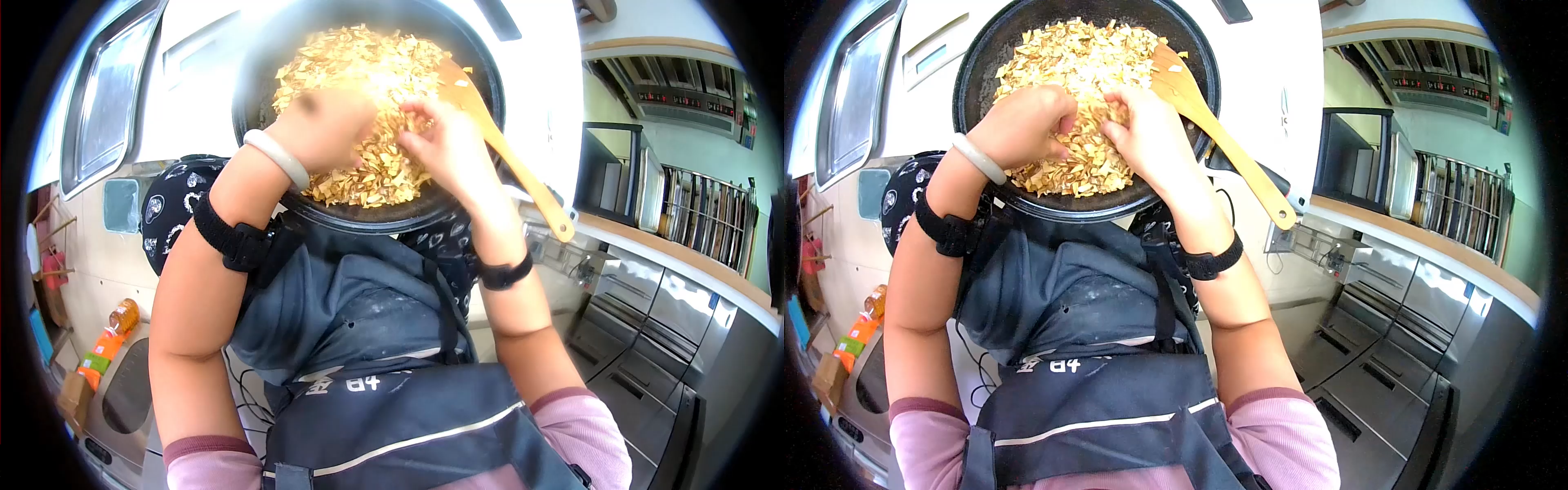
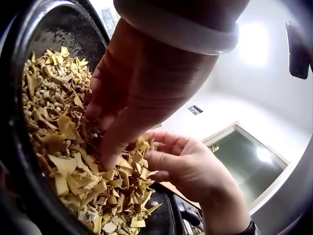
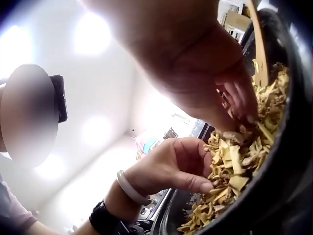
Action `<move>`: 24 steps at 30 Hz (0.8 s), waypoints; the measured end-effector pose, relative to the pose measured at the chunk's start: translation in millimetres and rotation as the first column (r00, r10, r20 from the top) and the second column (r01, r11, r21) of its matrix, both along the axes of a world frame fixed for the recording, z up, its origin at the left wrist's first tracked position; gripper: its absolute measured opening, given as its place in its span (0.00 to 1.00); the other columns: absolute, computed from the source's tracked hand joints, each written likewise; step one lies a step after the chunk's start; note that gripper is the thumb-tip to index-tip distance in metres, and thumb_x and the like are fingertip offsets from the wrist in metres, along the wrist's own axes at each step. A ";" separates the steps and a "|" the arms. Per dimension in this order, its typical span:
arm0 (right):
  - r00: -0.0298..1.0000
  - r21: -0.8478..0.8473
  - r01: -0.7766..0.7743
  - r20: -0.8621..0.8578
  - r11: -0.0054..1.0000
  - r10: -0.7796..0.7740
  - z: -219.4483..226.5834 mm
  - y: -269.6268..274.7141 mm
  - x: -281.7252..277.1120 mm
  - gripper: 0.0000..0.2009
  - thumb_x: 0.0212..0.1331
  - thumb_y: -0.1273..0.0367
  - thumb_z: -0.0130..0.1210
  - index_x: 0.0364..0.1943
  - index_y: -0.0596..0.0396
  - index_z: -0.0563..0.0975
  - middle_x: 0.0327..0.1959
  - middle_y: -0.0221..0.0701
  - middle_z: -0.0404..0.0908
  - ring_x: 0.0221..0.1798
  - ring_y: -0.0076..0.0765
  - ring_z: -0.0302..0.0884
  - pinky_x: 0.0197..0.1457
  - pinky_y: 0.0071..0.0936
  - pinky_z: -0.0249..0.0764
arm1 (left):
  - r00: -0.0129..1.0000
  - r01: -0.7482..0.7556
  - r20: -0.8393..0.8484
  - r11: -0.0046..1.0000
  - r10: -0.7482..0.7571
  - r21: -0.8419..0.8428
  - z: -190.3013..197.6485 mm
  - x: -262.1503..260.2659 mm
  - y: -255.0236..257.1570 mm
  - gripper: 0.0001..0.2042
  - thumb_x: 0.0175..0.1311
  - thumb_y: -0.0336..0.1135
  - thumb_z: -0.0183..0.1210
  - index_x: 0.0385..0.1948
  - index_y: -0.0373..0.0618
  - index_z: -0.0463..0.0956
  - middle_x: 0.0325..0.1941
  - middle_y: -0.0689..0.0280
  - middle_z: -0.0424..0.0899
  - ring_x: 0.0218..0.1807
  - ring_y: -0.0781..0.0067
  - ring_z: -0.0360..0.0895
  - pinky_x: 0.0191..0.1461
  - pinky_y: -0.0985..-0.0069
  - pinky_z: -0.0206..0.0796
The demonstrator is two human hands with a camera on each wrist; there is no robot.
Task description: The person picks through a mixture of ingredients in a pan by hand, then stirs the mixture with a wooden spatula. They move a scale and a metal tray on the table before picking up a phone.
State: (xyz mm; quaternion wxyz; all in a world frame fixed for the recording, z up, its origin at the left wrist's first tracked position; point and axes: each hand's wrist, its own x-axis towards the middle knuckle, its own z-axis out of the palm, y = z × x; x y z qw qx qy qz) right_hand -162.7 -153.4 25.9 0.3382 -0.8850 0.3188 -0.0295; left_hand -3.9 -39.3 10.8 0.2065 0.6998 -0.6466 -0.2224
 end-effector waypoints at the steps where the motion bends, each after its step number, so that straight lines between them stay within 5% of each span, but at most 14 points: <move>1: 0.994 0.081 0.048 0.095 0.995 -0.056 2.4 2.8 5.0 0.19 0.46 0.69 0.63 0.44 0.58 0.76 0.35 0.45 0.79 0.34 0.43 0.79 0.42 0.33 0.74 | 1.000 0.003 0.003 1.000 -0.003 0.001 0.8 0.7 -0.9 0.13 0.37 0.31 0.69 0.22 0.41 0.73 0.27 0.59 0.76 0.33 0.58 0.75 0.37 0.69 0.68; 6: 0.961 -0.143 0.057 0.276 0.988 -0.015 4.8 7.4 3.5 0.14 0.47 0.67 0.63 0.39 0.54 0.79 0.30 0.38 0.78 0.31 0.37 0.79 0.37 0.30 0.73 | 1.000 -0.015 0.009 0.999 0.014 0.038 5.6 8.5 -2.1 0.07 0.38 0.28 0.66 0.21 0.40 0.77 0.25 0.56 0.78 0.30 0.58 0.77 0.35 0.69 0.69; 8: 0.969 -0.214 -0.144 0.166 0.966 0.182 7.2 18.8 -0.2 0.12 0.46 0.63 0.63 0.35 0.51 0.80 0.30 0.34 0.77 0.32 0.38 0.78 0.37 0.31 0.74 | 0.999 -0.031 0.024 0.998 0.029 0.054 4.6 10.1 -3.0 0.06 0.39 0.27 0.65 0.21 0.40 0.77 0.24 0.56 0.78 0.30 0.59 0.77 0.35 0.69 0.69; 11: 0.960 -0.300 -0.263 0.016 0.917 0.280 -4.4 38.5 2.0 0.14 0.41 0.58 0.65 0.31 0.48 0.81 0.29 0.30 0.72 0.36 0.37 0.75 0.37 0.32 0.73 | 0.998 -0.035 0.047 0.998 0.033 0.053 -0.1 12.5 -3.3 0.05 0.40 0.27 0.63 0.20 0.39 0.77 0.24 0.56 0.78 0.30 0.58 0.77 0.35 0.69 0.69; 19: 0.938 -0.404 -0.323 -0.013 0.856 0.348 -2.6 57.5 11.4 0.17 0.36 0.55 0.66 0.26 0.53 0.80 0.32 0.30 0.70 0.42 0.35 0.71 0.38 0.29 0.73 | 0.998 -0.043 0.058 0.995 0.038 0.087 -0.2 16.6 -3.8 0.05 0.44 0.27 0.60 0.21 0.37 0.77 0.23 0.53 0.78 0.29 0.54 0.76 0.34 0.67 0.68; 21: 0.946 -0.453 -0.305 -0.040 0.838 0.323 -12.4 56.3 10.1 0.15 0.39 0.56 0.65 0.24 0.54 0.79 0.31 0.31 0.72 0.41 0.36 0.72 0.38 0.30 0.74 | 0.983 -0.019 0.176 0.986 0.049 -0.167 -10.6 17.5 -1.9 0.04 0.46 0.27 0.59 0.22 0.36 0.76 0.23 0.53 0.77 0.29 0.54 0.76 0.35 0.67 0.68; 24: 0.947 -0.419 -0.316 -0.083 0.851 0.311 -15.5 50.3 9.7 0.11 0.43 0.60 0.62 0.23 0.53 0.80 0.28 0.32 0.73 0.39 0.38 0.74 0.36 0.33 0.74 | 0.986 -0.028 0.159 0.985 0.055 -0.167 -15.9 18.6 -3.6 0.04 0.49 0.27 0.57 0.22 0.36 0.76 0.23 0.53 0.77 0.29 0.53 0.76 0.35 0.67 0.68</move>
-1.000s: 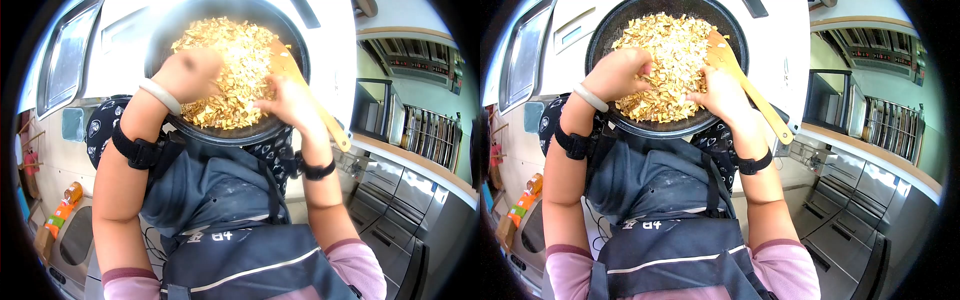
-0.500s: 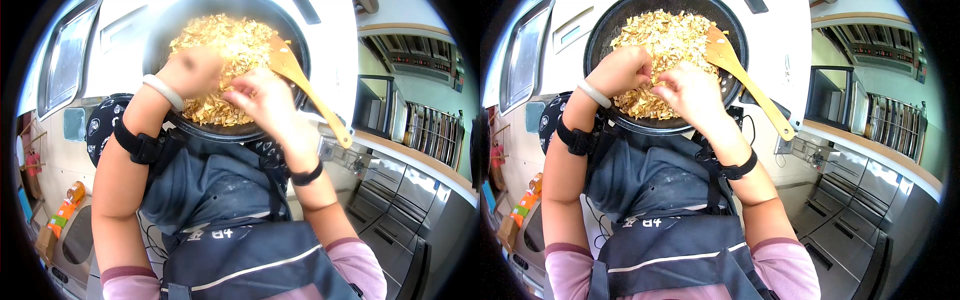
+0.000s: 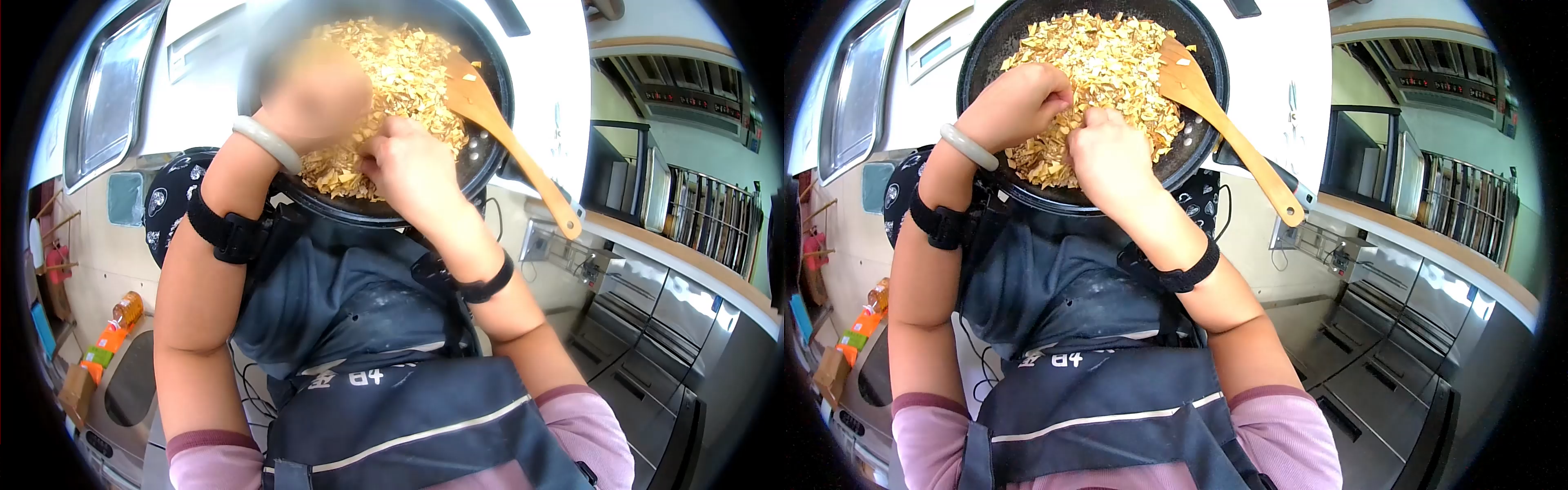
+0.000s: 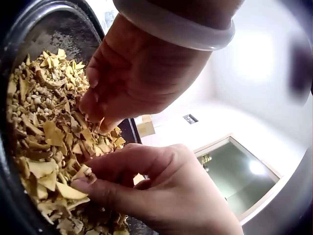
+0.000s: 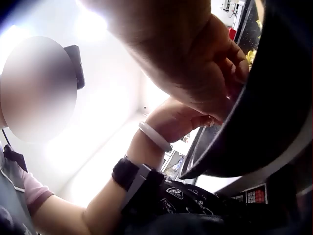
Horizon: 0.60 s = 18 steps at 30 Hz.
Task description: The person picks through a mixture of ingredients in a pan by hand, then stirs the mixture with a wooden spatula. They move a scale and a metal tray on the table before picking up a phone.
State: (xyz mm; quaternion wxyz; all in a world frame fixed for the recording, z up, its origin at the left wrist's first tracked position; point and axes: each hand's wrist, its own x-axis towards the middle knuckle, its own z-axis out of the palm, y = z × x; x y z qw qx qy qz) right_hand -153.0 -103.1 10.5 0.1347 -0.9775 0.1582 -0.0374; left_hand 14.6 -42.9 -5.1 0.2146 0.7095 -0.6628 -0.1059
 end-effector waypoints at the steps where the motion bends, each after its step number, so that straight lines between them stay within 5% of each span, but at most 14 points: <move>1: 1.000 0.016 0.024 -0.006 1.000 -0.024 2.6 -2.9 -0.7 0.09 0.45 0.62 0.61 0.23 0.53 0.80 0.27 0.33 0.74 0.37 0.39 0.75 0.35 0.34 0.74 | 1.000 0.001 -0.001 1.000 -0.001 -0.001 1.5 -0.3 0.0 0.04 0.49 0.27 0.57 0.22 0.36 0.76 0.23 0.53 0.77 0.29 0.53 0.76 0.35 0.67 0.68; 3: 0.999 0.030 0.049 -0.012 0.998 -0.049 10.3 -10.2 -1.7 0.07 0.46 0.64 0.60 0.22 0.53 0.80 0.26 0.34 0.76 0.35 0.40 0.77 0.35 0.35 0.74 | 0.991 0.050 -0.121 0.999 -0.050 -0.004 5.2 0.5 0.3 0.05 0.52 0.27 0.54 0.25 0.36 0.76 0.23 0.54 0.78 0.29 0.53 0.75 0.35 0.67 0.68; 7: 0.949 0.447 0.216 0.115 0.868 -0.295 20.3 -26.6 -9.1 0.07 0.48 0.67 0.61 0.29 0.54 0.81 0.23 0.36 0.80 0.27 0.38 0.79 0.34 0.29 0.74 | 0.952 0.094 -0.270 0.978 -0.143 -0.186 6.3 -2.2 1.3 0.06 0.55 0.28 0.54 0.28 0.35 0.77 0.23 0.55 0.78 0.28 0.55 0.75 0.34 0.69 0.68; 12: 0.907 0.601 0.251 0.129 0.759 -0.402 23.7 -36.3 -13.3 0.06 0.51 0.70 0.61 0.31 0.56 0.81 0.24 0.36 0.81 0.25 0.28 0.78 0.30 0.23 0.73 | 0.838 0.162 -0.542 0.979 -0.072 0.121 36.4 -5.9 -1.8 0.09 0.59 0.33 0.57 0.31 0.34 0.77 0.22 0.61 0.79 0.26 0.75 0.76 0.32 0.77 0.66; 16: 0.906 0.615 0.174 0.206 0.769 -0.369 26.9 -40.7 -13.7 0.06 0.52 0.70 0.61 0.31 0.57 0.81 0.25 0.32 0.82 0.26 0.22 0.77 0.31 0.19 0.72 | 0.830 0.173 -0.549 0.981 -0.100 0.084 36.1 -3.2 -4.1 0.09 0.59 0.33 0.58 0.30 0.35 0.78 0.23 0.65 0.79 0.26 0.81 0.74 0.31 0.80 0.66; 18: 0.836 0.822 0.055 0.273 0.567 -0.477 29.0 -43.8 -13.1 0.07 0.53 0.70 0.61 0.31 0.60 0.81 0.26 0.28 0.81 0.27 0.17 0.75 0.32 0.15 0.71 | 0.484 0.133 -0.875 0.990 -0.025 0.046 32.3 -3.8 -4.0 0.09 0.61 0.35 0.57 0.30 0.37 0.79 0.26 0.67 0.80 0.28 0.82 0.74 0.34 0.82 0.66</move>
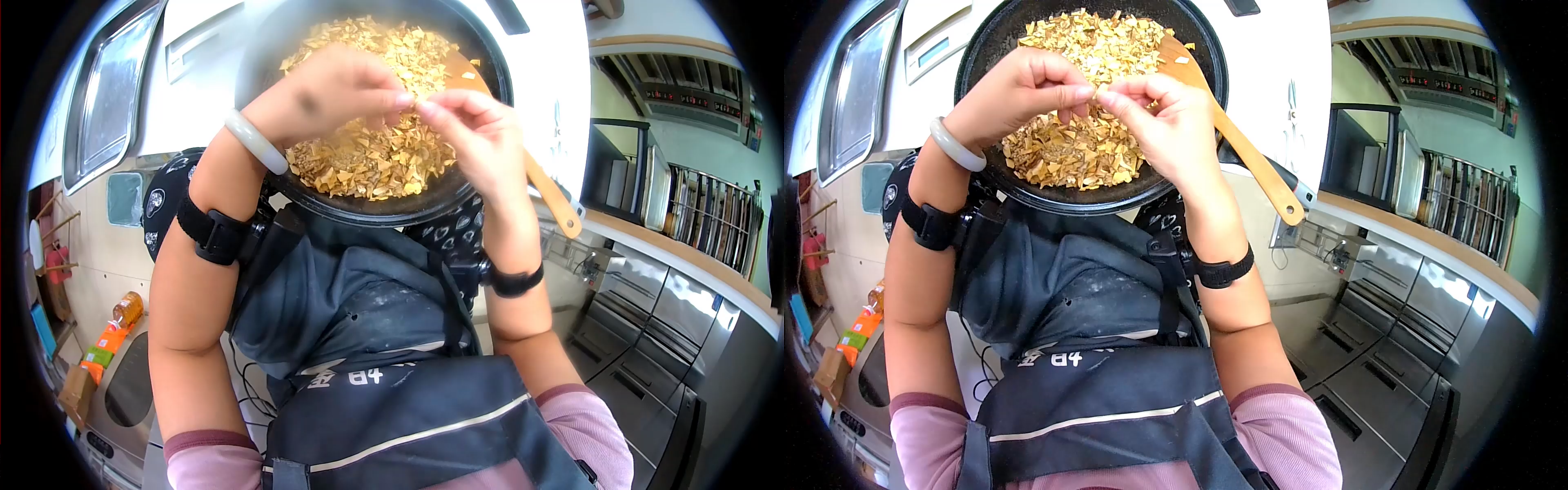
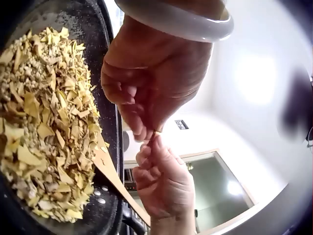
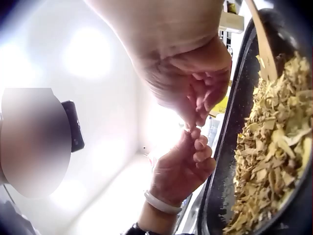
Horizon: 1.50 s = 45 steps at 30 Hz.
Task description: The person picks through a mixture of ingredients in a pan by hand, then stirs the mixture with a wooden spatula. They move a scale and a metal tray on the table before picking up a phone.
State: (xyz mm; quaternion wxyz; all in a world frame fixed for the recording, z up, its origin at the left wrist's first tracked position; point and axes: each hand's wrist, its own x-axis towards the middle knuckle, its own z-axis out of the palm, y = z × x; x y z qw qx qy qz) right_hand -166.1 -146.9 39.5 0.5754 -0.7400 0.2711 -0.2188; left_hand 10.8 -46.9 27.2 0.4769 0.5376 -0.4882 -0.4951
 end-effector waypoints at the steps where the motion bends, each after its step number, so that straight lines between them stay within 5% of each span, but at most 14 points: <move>1: 1.000 0.001 0.001 0.000 1.000 -0.001 2.6 0.4 1.5 0.07 0.53 0.70 0.61 0.31 0.60 0.81 0.26 0.28 0.81 0.27 0.17 0.75 0.32 0.15 0.71 | 1.000 0.001 0.000 1.000 -0.001 0.001 -1.2 -0.4 -1.2 0.09 0.61 0.35 0.57 0.30 0.37 0.79 0.26 0.67 0.80 0.28 0.82 0.74 0.34 0.82 0.66; 7: 0.958 0.356 0.130 0.196 0.925 -0.210 2.1 1.8 12.9 0.08 0.56 0.69 0.59 0.32 0.63 0.79 0.26 0.30 0.82 0.23 0.13 0.69 0.28 0.10 0.64 | 0.911 -0.120 -0.401 0.992 0.094 -0.038 -7.3 -14.1 -12.0 0.12 0.65 0.39 0.52 0.35 0.39 0.79 0.31 0.67 0.81 0.31 0.82 0.75 0.40 0.84 0.67; 13: 0.941 0.334 0.228 0.165 0.914 -0.295 -5.5 4.3 18.8 0.08 0.57 0.68 0.57 0.32 0.61 0.78 0.23 0.27 0.80 0.22 0.13 0.66 0.25 0.10 0.60 | 0.916 -0.235 -0.351 0.969 0.195 -0.076 -10.5 -25.4 -16.1 0.10 0.63 0.36 0.54 0.34 0.38 0.79 0.30 0.67 0.82 0.31 0.82 0.75 0.37 0.84 0.67; 15: 0.897 0.585 0.335 0.041 0.739 -0.440 -6.0 2.1 19.2 0.07 0.58 0.68 0.56 0.31 0.58 0.77 0.22 0.25 0.77 0.22 0.14 0.66 0.25 0.10 0.60 | 0.915 -0.281 0.189 0.900 0.356 -0.333 -13.8 -27.8 -18.9 0.08 0.61 0.33 0.56 0.32 0.37 0.80 0.27 0.67 0.81 0.29 0.83 0.75 0.34 0.84 0.67; 17: 0.827 0.704 0.393 0.011 0.591 -0.562 -15.6 -18.0 14.2 0.06 0.58 0.68 0.55 0.30 0.56 0.76 0.21 0.23 0.74 0.21 0.16 0.65 0.24 0.11 0.61 | 0.853 -0.243 0.327 0.863 0.408 -0.443 -9.6 -28.2 -14.7 0.07 0.60 0.31 0.58 0.31 0.36 0.80 0.24 0.66 0.80 0.27 0.84 0.74 0.32 0.84 0.67; 19: 0.864 0.642 0.371 0.026 0.671 -0.502 -13.9 -22.1 7.9 0.06 0.57 0.69 0.56 0.34 0.57 0.78 0.24 0.24 0.76 0.24 0.15 0.67 0.25 0.12 0.63 | 0.898 -0.236 0.308 0.934 0.315 -0.267 -12.0 -25.3 -10.9 0.08 0.60 0.32 0.58 0.31 0.37 0.80 0.24 0.67 0.80 0.26 0.85 0.74 0.31 0.85 0.66; 23: 0.985 -0.092 0.126 -0.111 0.988 -0.136 -19.8 -14.5 -8.1 0.13 0.51 0.73 0.59 0.44 0.53 0.79 0.35 0.29 0.80 0.30 0.19 0.73 0.32 0.14 0.69 | 0.914 -0.242 0.286 0.952 0.288 -0.187 -19.0 -18.0 -13.4 0.08 0.61 0.33 0.57 0.30 0.37 0.79 0.22 0.70 0.79 0.24 0.87 0.72 0.30 0.86 0.66; 27: 0.999 -0.282 0.023 -0.027 0.959 -0.032 -3.3 -1.4 -2.3 0.10 0.51 0.72 0.60 0.40 0.52 0.80 0.33 0.32 0.79 0.31 0.28 0.78 0.34 0.21 0.72 | 0.944 -0.155 0.279 0.982 0.178 -0.105 -13.6 -18.9 -10.0 0.09 0.62 0.34 0.56 0.28 0.37 0.78 0.20 0.72 0.77 0.24 0.87 0.72 0.30 0.87 0.65; 29: 0.991 -0.634 -0.128 -0.113 0.762 0.072 -1.8 -11.1 -3.7 0.10 0.50 0.71 0.61 0.37 0.53 0.80 0.29 0.33 0.79 0.30 0.35 0.78 0.33 0.25 0.72 | 0.954 -0.121 0.266 0.989 0.139 -0.082 -10.1 -17.8 -12.0 0.09 0.62 0.34 0.56 0.28 0.37 0.78 0.20 0.72 0.76 0.25 0.87 0.72 0.30 0.87 0.65; 36: 0.993 -0.745 -0.086 -0.012 0.662 0.115 6.5 -13.1 -0.3 0.04 0.50 0.72 0.60 0.29 0.56 0.81 0.23 0.32 0.78 0.26 0.35 0.76 0.29 0.25 0.71 | 0.983 -0.016 0.183 0.998 0.027 -0.065 -3.4 -12.9 -9.3 0.11 0.65 0.37 0.53 0.28 0.38 0.78 0.21 0.72 0.76 0.25 0.86 0.72 0.30 0.86 0.65; 37: 0.993 -0.742 -0.087 -0.013 0.665 0.116 4.4 -11.8 1.1 0.04 0.50 0.72 0.60 0.29 0.56 0.81 0.23 0.32 0.78 0.26 0.35 0.76 0.29 0.25 0.71 | 0.998 -0.059 -0.032 0.997 0.058 -0.055 1.5 -17.7 -8.2 0.11 0.65 0.37 0.53 0.28 0.38 0.78 0.22 0.72 0.76 0.25 0.85 0.72 0.31 0.85 0.65; 42: 0.968 -0.296 0.191 0.215 0.936 -0.130 -5.4 -1.4 9.4 0.03 0.53 0.75 0.58 0.28 0.60 0.82 0.23 0.31 0.81 0.25 0.21 0.76 0.28 0.18 0.70 | 0.949 -0.128 -0.296 0.991 0.112 -0.035 2.7 -25.5 -16.9 0.10 0.65 0.36 0.53 0.30 0.38 0.77 0.23 0.71 0.77 0.27 0.84 0.73 0.34 0.83 0.65; 44: 0.957 -0.080 0.245 0.179 0.966 -0.228 -6.0 -3.5 13.1 0.04 0.52 0.75 0.58 0.29 0.62 0.82 0.22 0.31 0.81 0.23 0.19 0.74 0.28 0.15 0.69 | 0.863 -0.230 0.342 0.892 0.371 -0.388 1.1 -31.4 -20.9 0.07 0.61 0.34 0.55 0.29 0.39 0.77 0.24 0.67 0.77 0.28 0.77 0.74 0.34 0.79 0.65; 45: 0.958 -0.080 0.243 0.178 0.967 -0.226 -6.1 -6.5 13.2 0.04 0.52 0.75 0.58 0.29 0.62 0.82 0.22 0.31 0.81 0.23 0.19 0.74 0.28 0.15 0.69 | 0.863 -0.232 0.341 0.892 0.373 -0.388 -1.0 -32.1 -22.1 0.07 0.61 0.34 0.55 0.29 0.39 0.77 0.24 0.67 0.77 0.28 0.77 0.74 0.34 0.79 0.65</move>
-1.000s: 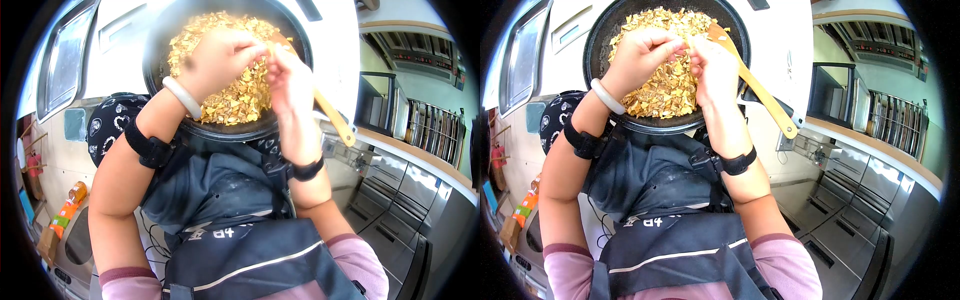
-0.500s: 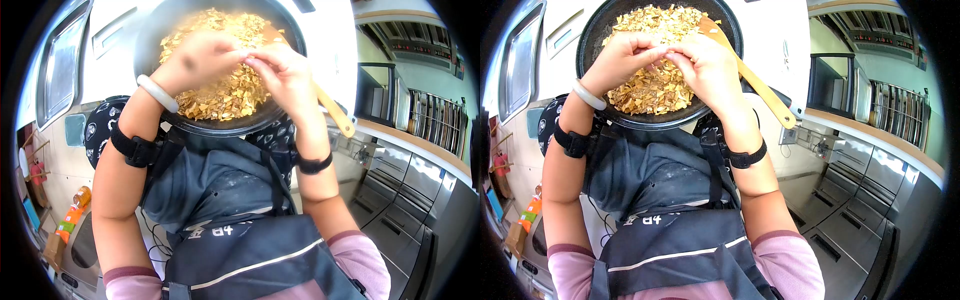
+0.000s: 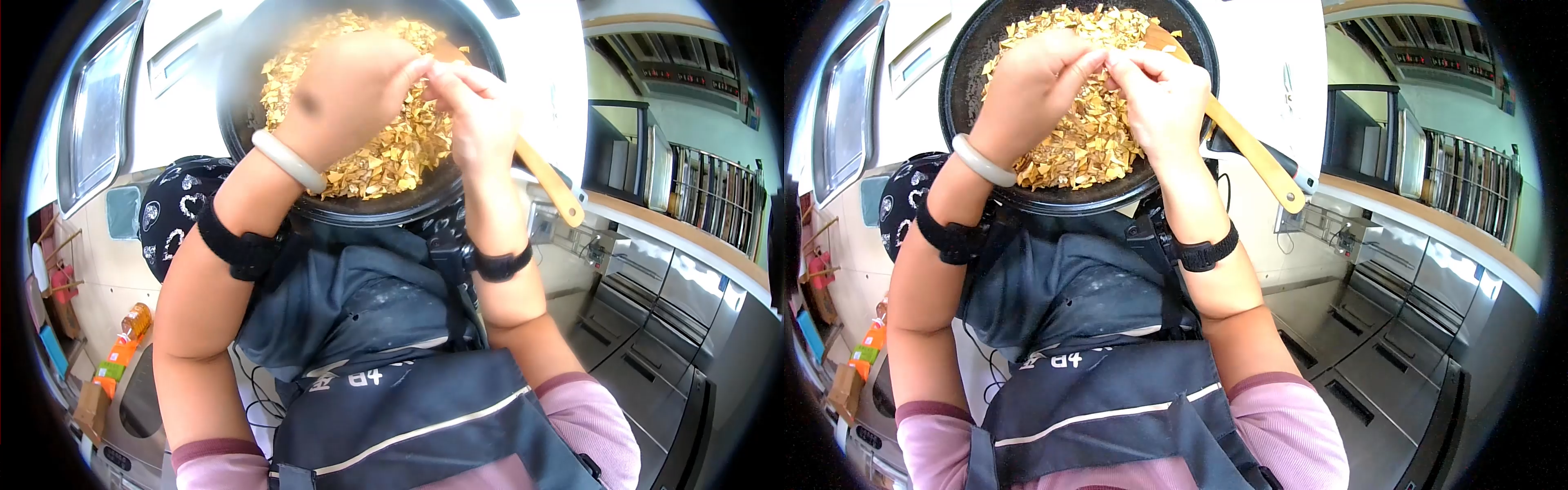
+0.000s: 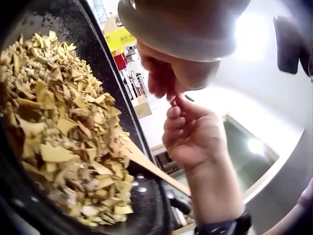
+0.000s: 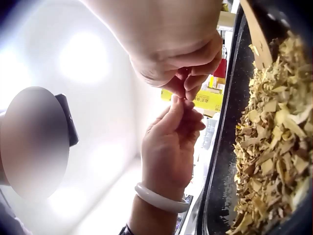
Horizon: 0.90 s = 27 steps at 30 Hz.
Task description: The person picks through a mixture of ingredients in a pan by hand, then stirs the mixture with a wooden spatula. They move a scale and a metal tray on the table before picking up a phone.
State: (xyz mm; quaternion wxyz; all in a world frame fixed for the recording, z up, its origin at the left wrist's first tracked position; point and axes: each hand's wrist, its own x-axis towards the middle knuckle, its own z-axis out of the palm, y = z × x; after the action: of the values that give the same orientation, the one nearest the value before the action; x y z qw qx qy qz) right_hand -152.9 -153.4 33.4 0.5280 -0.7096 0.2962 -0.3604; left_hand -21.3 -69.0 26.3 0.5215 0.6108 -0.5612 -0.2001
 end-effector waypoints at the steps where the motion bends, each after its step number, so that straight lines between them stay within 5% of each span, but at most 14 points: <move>1: 1.000 0.084 -0.011 -0.023 0.996 0.013 0.2 -3.4 -0.4 0.05 0.52 0.75 0.58 0.29 0.62 0.82 0.22 0.31 0.81 0.22 0.19 0.73 0.27 0.15 0.68 | 0.954 -0.068 0.280 0.988 0.106 -0.141 -2.1 -0.1 -1.7 0.06 0.59 0.32 0.56 0.29 0.40 0.76 0.24 0.65 0.76 0.28 0.71 0.75 0.34 0.76 0.65; 2: 0.999 0.168 -0.020 -0.046 0.986 0.028 -0.1 -4.9 -0.5 0.05 0.52 0.74 0.58 0.29 0.62 0.83 0.21 0.32 0.80 0.21 0.19 0.72 0.27 0.14 0.67 | 0.823 -0.093 0.516 0.952 0.238 -0.290 -4.0 -0.4 -2.2 0.04 0.56 0.31 0.57 0.28 0.41 0.76 0.24 0.63 0.76 0.29 0.66 0.75 0.34 0.73 0.65; 3: 0.999 0.255 -0.029 -0.006 0.967 0.032 2.0 -4.9 1.2 0.05 0.50 0.75 0.58 0.28 0.63 0.82 0.20 0.31 0.79 0.20 0.18 0.71 0.26 0.14 0.66 | 0.816 -0.070 0.533 0.953 0.224 -0.294 -2.0 0.2 -1.8 0.03 0.53 0.29 0.58 0.27 0.42 0.76 0.25 0.61 0.75 0.30 0.59 0.74 0.35 0.69 0.65; 10: 0.989 0.488 0.100 0.048 0.867 -0.141 3.5 -29.6 -5.9 0.05 0.51 0.74 0.57 0.29 0.62 0.81 0.20 0.29 0.78 0.22 0.17 0.70 0.26 0.14 0.65 | 0.786 -0.016 0.572 0.933 0.235 -0.360 10.6 5.9 7.7 0.04 0.53 0.29 0.59 0.27 0.40 0.76 0.27 0.61 0.77 0.31 0.60 0.75 0.36 0.69 0.66; 12: 0.996 0.223 0.070 -0.070 0.972 -0.055 7.2 -27.1 -16.0 0.07 0.51 0.72 0.57 0.32 0.61 0.82 0.22 0.28 0.79 0.24 0.19 0.72 0.29 0.16 0.68 | 0.783 -0.127 0.507 0.890 0.362 -0.439 3.2 15.4 11.0 0.04 0.53 0.28 0.59 0.26 0.39 0.75 0.27 0.59 0.77 0.33 0.58 0.75 0.38 0.68 0.67; 14: 0.890 0.113 -0.092 -0.436 0.989 0.133 17.3 -13.2 -22.6 0.09 0.51 0.72 0.57 0.36 0.59 0.81 0.23 0.30 0.81 0.26 0.22 0.75 0.33 0.18 0.71 | 0.794 -0.225 0.567 0.973 0.218 -0.059 -14.9 28.0 18.1 0.06 0.54 0.29 0.58 0.31 0.37 0.77 0.30 0.56 0.78 0.37 0.55 0.76 0.42 0.66 0.68; 15: 0.872 -0.098 -0.177 -0.476 0.979 0.110 6.9 -8.8 -23.3 0.12 0.50 0.69 0.58 0.38 0.59 0.81 0.22 0.33 0.81 0.26 0.29 0.79 0.36 0.23 0.73 | 0.781 -0.233 0.598 0.972 0.180 0.011 -19.4 31.7 21.8 0.07 0.54 0.30 0.58 0.33 0.38 0.77 0.31 0.55 0.78 0.38 0.55 0.76 0.43 0.67 0.68; 16: 0.720 -0.031 -0.205 -0.682 0.978 0.130 8.1 -7.2 -29.4 0.16 0.48 0.65 0.60 0.40 0.59 0.80 0.33 0.41 0.82 0.35 0.39 0.81 0.41 0.29 0.74 | 0.758 -0.255 0.635 0.964 0.150 0.077 -23.2 37.1 23.4 0.08 0.54 0.30 0.58 0.34 0.38 0.77 0.32 0.55 0.78 0.39 0.55 0.76 0.44 0.67 0.68; 18: 0.683 -0.447 -0.400 -0.727 0.800 -0.064 7.0 1.6 -37.1 0.22 0.45 0.59 0.64 0.43 0.57 0.79 0.46 0.45 0.78 0.47 0.44 0.77 0.48 0.34 0.72 | 0.758 -0.268 0.632 0.960 0.161 0.077 -29.7 39.2 28.3 0.11 0.53 0.33 0.59 0.36 0.38 0.77 0.34 0.55 0.77 0.39 0.55 0.76 0.44 0.67 0.68; 19: 0.558 -0.332 -0.469 -0.830 0.818 -0.017 13.8 3.7 -40.4 0.34 0.37 0.55 0.68 0.51 0.60 0.73 0.56 0.49 0.69 0.54 0.46 0.72 0.54 0.35 0.69 | 0.767 -0.274 0.619 0.958 0.169 0.078 -30.3 39.6 29.6 0.13 0.53 0.35 0.61 0.39 0.39 0.76 0.36 0.55 0.77 0.40 0.54 0.76 0.44 0.67 0.68; 20: 0.559 -0.333 -0.470 -0.829 0.817 -0.017 13.9 8.1 -42.1 0.34 0.37 0.55 0.68 0.51 0.60 0.73 0.56 0.49 0.69 0.54 0.46 0.72 0.54 0.35 0.69 | 0.766 -0.276 0.620 0.958 0.170 0.078 -30.2 39.1 30.9 0.13 0.53 0.35 0.61 0.39 0.39 0.76 0.36 0.55 0.77 0.40 0.54 0.76 0.44 0.67 0.68; 23: 0.304 -0.330 -0.616 -0.937 0.715 -0.171 14.8 17.9 -37.8 0.48 0.29 0.57 0.72 0.58 0.67 0.60 0.59 0.54 0.62 0.53 0.53 0.71 0.55 0.37 0.69 | 0.874 -0.233 0.486 0.879 0.002 0.415 -12.3 26.1 35.6 0.34 0.45 0.46 0.68 0.56 0.43 0.66 0.47 0.49 0.72 0.46 0.52 0.75 0.49 0.67 0.68; 24: 0.242 -0.307 -0.599 -0.950 0.740 -0.198 14.8 20.3 -32.3 0.46 0.31 0.62 0.72 0.57 0.67 0.59 0.57 0.53 0.63 0.52 0.51 0.72 0.53 0.37 0.71 | 0.900 -0.147 0.424 0.847 -0.100 0.511 -6.2 25.0 35.6 0.45 0.37 0.47 0.72 0.62 0.49 0.58 0.54 0.46 0.68 0.50 0.50 0.73 0.52 0.67 0.68; 27: 0.250 -0.276 -0.497 -0.953 0.822 -0.169 -2.3 18.6 -26.6 0.42 0.33 0.68 0.70 0.56 0.66 0.59 0.53 0.51 0.65 0.50 0.51 0.73 0.50 0.36 0.73 | 0.867 -0.084 0.458 0.850 -0.195 0.519 7.3 7.4 37.2 0.56 0.25 0.46 0.76 0.66 0.61 0.50 0.61 0.42 0.59 0.52 0.45 0.72 0.53 0.66 0.69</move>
State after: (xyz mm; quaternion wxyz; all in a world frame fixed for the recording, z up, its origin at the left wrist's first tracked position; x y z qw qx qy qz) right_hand -179.5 -134.8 31.1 0.0561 -0.9215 0.3591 0.1371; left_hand -13.9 -31.8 33.6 0.1679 0.7425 -0.6177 -0.1973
